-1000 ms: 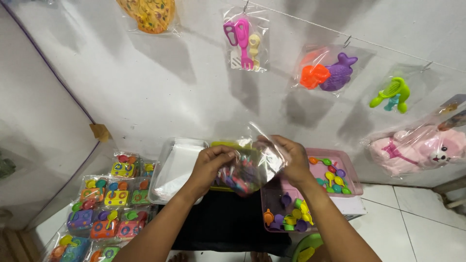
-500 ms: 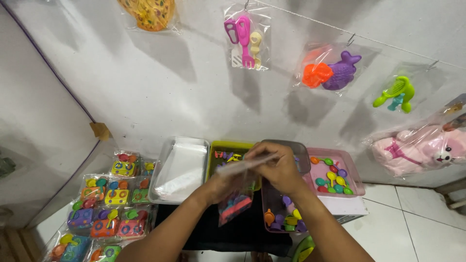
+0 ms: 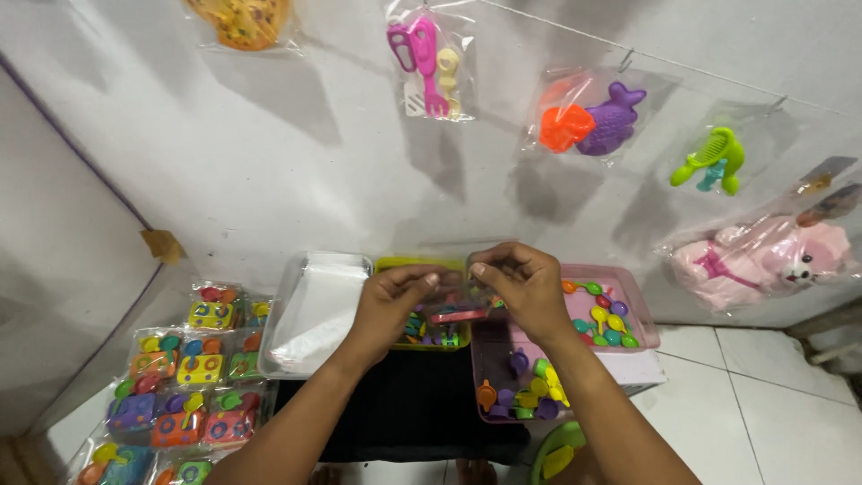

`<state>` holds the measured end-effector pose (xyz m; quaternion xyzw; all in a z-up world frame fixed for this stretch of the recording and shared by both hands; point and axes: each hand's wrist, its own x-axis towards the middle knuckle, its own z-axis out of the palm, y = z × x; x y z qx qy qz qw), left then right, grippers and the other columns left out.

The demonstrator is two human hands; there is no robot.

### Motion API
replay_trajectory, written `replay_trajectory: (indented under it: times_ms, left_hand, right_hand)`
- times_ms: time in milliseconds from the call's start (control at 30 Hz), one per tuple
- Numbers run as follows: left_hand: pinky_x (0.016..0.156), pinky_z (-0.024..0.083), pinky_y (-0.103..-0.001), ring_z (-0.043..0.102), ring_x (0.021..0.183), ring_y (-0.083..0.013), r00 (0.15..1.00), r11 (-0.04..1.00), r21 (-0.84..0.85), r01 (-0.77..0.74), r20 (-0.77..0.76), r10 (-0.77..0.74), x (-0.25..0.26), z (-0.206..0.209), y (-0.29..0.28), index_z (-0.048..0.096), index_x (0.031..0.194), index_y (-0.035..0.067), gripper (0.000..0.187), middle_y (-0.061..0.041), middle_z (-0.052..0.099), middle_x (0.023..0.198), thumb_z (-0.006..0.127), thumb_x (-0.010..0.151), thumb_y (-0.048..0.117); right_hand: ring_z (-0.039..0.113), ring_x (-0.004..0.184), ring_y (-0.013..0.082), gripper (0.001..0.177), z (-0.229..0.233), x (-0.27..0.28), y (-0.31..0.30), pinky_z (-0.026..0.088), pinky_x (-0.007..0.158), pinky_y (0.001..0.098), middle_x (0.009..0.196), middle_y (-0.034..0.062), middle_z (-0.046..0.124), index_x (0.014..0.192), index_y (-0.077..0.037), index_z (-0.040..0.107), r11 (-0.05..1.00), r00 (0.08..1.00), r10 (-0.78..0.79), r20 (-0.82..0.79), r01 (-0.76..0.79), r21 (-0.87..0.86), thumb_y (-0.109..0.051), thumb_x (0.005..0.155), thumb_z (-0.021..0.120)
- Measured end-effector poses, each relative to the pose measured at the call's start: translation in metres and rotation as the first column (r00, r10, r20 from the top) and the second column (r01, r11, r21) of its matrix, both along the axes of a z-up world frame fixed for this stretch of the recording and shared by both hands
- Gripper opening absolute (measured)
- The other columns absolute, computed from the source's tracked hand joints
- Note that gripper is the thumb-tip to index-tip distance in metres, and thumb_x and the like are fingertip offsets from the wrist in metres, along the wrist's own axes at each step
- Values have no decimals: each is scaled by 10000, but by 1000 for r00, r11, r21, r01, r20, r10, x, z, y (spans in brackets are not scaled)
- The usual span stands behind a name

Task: The person is sorting small plastic toys from various containers and placing them into small clear plastic bags for packaging.

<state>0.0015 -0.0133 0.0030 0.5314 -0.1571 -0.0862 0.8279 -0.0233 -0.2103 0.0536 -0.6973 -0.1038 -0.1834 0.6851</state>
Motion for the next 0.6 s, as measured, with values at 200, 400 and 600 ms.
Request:
replay_trajectory:
  times_ms: [200, 400, 600]
  left_hand:
    - [871, 628, -376, 786, 923, -281, 988, 988, 55, -147, -26, 149, -3, 7, -1, 783, 1127, -21, 231, -227, 807, 989, 725, 925, 76]
    - [811, 641, -326, 789, 863, -214, 977, 962, 190, -194, -46, 206, -10, 15, 6, 818, 1085, 32, 223, -163, 823, 927, 815, 873, 102]
    - [780, 614, -339, 736, 824, -192, 975, 966, 155, -206, -47, 216, -19, 25, 8, 802, 1065, -12, 189, -180, 809, 910, 761, 903, 76]
  right_hand:
    - [720, 749, 183, 211, -4, 12, -53, 629, 752, 361, 819, 137, 755, 977, 14, 755, 999, 999, 28, 28, -27, -27, -177, 984, 664]
    - [668, 588, 230, 93, -81, 36, -154, 542, 632, 376, 673, 162, 701, 871, -10, 770, 834, 943, -301, -140, 189, -519, -74, 879, 703]
    - [736, 819, 452, 128, -155, 31, -185, 546, 810, 512, 764, 241, 761, 786, -10, 788, 481, 856, -140, -498, -382, -789, -109, 721, 740]
